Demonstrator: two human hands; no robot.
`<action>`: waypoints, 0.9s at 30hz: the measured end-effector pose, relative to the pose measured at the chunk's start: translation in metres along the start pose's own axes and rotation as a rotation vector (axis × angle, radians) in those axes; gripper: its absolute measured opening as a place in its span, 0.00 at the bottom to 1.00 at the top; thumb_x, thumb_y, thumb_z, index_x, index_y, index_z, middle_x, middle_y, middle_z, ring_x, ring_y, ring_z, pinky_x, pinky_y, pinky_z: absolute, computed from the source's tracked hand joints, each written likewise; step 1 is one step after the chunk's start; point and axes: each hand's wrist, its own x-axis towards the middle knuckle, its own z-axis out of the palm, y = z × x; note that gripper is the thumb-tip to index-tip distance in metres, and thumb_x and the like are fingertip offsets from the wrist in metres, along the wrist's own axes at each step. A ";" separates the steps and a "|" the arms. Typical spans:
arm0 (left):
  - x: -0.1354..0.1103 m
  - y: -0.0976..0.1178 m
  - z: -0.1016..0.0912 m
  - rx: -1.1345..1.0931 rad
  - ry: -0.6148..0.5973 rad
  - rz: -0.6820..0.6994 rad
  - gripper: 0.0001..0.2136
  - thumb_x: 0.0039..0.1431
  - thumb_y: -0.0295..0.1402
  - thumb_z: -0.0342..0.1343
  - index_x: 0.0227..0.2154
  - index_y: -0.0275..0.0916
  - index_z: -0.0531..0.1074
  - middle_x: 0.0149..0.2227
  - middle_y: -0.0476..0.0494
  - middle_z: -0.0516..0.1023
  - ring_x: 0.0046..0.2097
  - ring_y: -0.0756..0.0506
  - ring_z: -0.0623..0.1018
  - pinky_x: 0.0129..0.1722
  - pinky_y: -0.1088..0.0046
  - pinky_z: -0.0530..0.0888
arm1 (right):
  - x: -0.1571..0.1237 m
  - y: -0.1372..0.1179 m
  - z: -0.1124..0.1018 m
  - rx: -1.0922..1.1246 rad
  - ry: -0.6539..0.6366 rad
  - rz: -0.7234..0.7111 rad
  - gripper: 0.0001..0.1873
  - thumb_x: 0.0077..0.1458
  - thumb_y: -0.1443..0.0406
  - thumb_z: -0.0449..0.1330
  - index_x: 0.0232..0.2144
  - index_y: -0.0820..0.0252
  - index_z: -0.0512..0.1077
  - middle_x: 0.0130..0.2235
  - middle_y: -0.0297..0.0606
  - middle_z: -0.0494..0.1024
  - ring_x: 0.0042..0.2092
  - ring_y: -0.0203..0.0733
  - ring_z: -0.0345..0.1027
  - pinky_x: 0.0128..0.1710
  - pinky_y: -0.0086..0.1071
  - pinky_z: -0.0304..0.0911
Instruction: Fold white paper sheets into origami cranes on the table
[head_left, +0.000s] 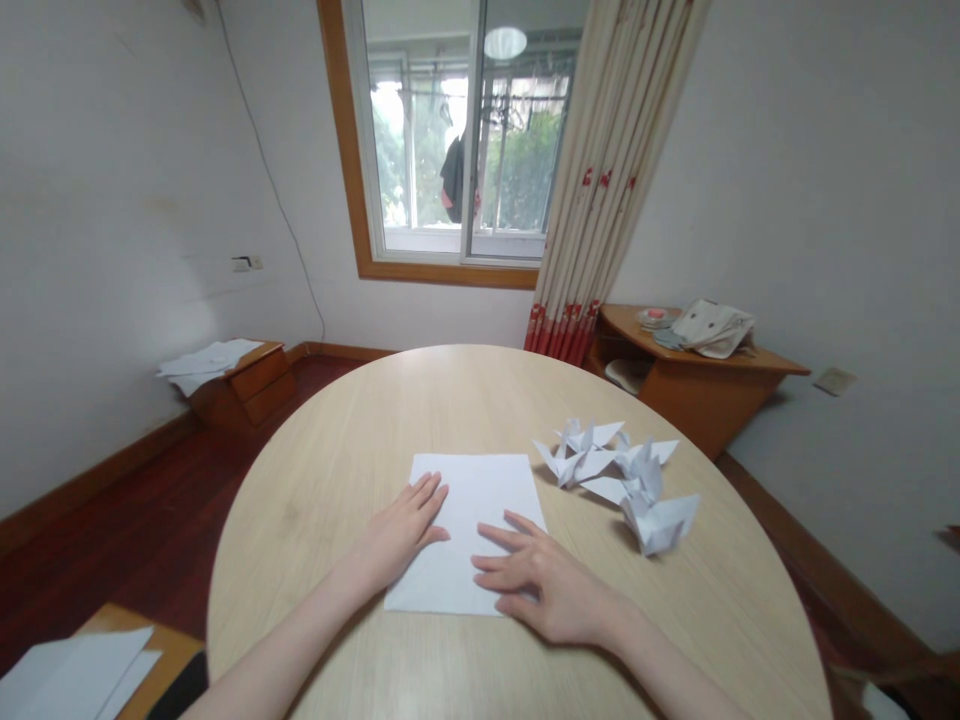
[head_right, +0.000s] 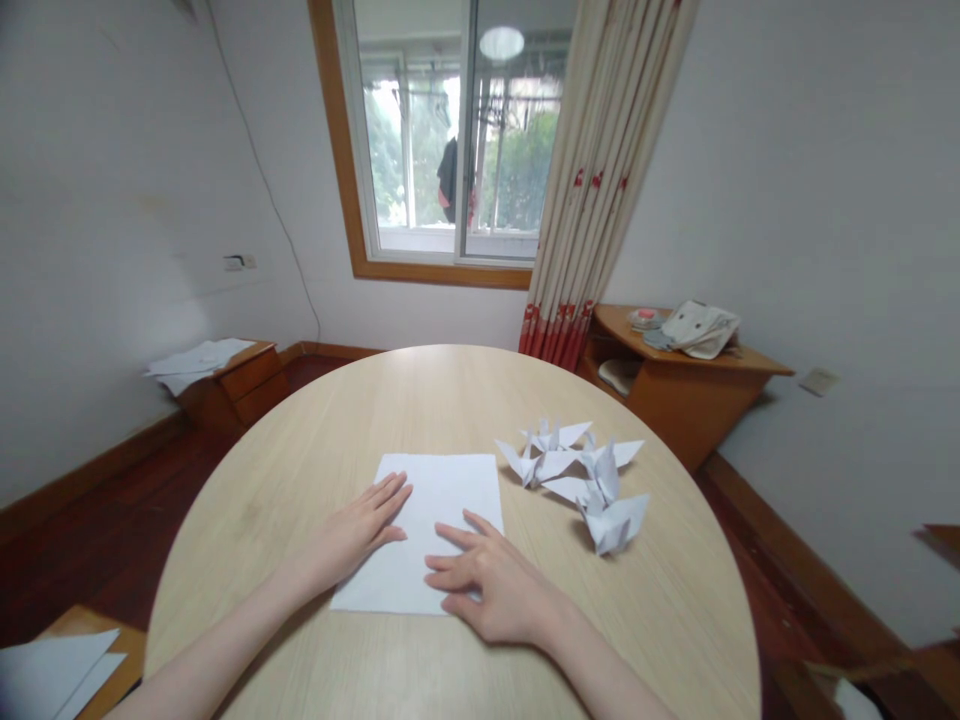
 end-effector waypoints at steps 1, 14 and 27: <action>0.000 0.000 0.001 -0.011 0.010 -0.003 0.24 0.65 0.35 0.52 0.62 0.42 0.56 0.65 0.35 0.56 0.66 0.40 0.57 0.61 0.56 0.63 | 0.000 0.000 0.000 0.005 -0.013 0.007 0.20 0.52 0.70 0.62 0.48 0.48 0.75 0.53 0.34 0.76 0.64 0.50 0.55 0.64 0.56 0.40; -0.002 0.023 -0.027 -0.069 0.016 0.030 0.15 0.63 0.28 0.52 0.52 0.40 0.70 0.56 0.40 0.72 0.56 0.42 0.74 0.52 0.63 0.73 | -0.002 0.006 0.000 -0.013 -0.073 0.066 0.25 0.57 0.61 0.62 0.57 0.48 0.67 0.63 0.40 0.61 0.66 0.50 0.48 0.65 0.53 0.40; -0.006 0.042 -0.056 -0.405 -0.184 0.019 0.20 0.35 0.42 0.74 0.25 0.38 0.70 0.47 0.43 0.75 0.47 0.40 0.75 0.45 0.67 0.71 | -0.002 0.004 -0.012 0.059 -0.297 0.178 0.45 0.48 0.51 0.65 0.64 0.48 0.51 0.69 0.41 0.41 0.69 0.55 0.26 0.63 0.59 0.19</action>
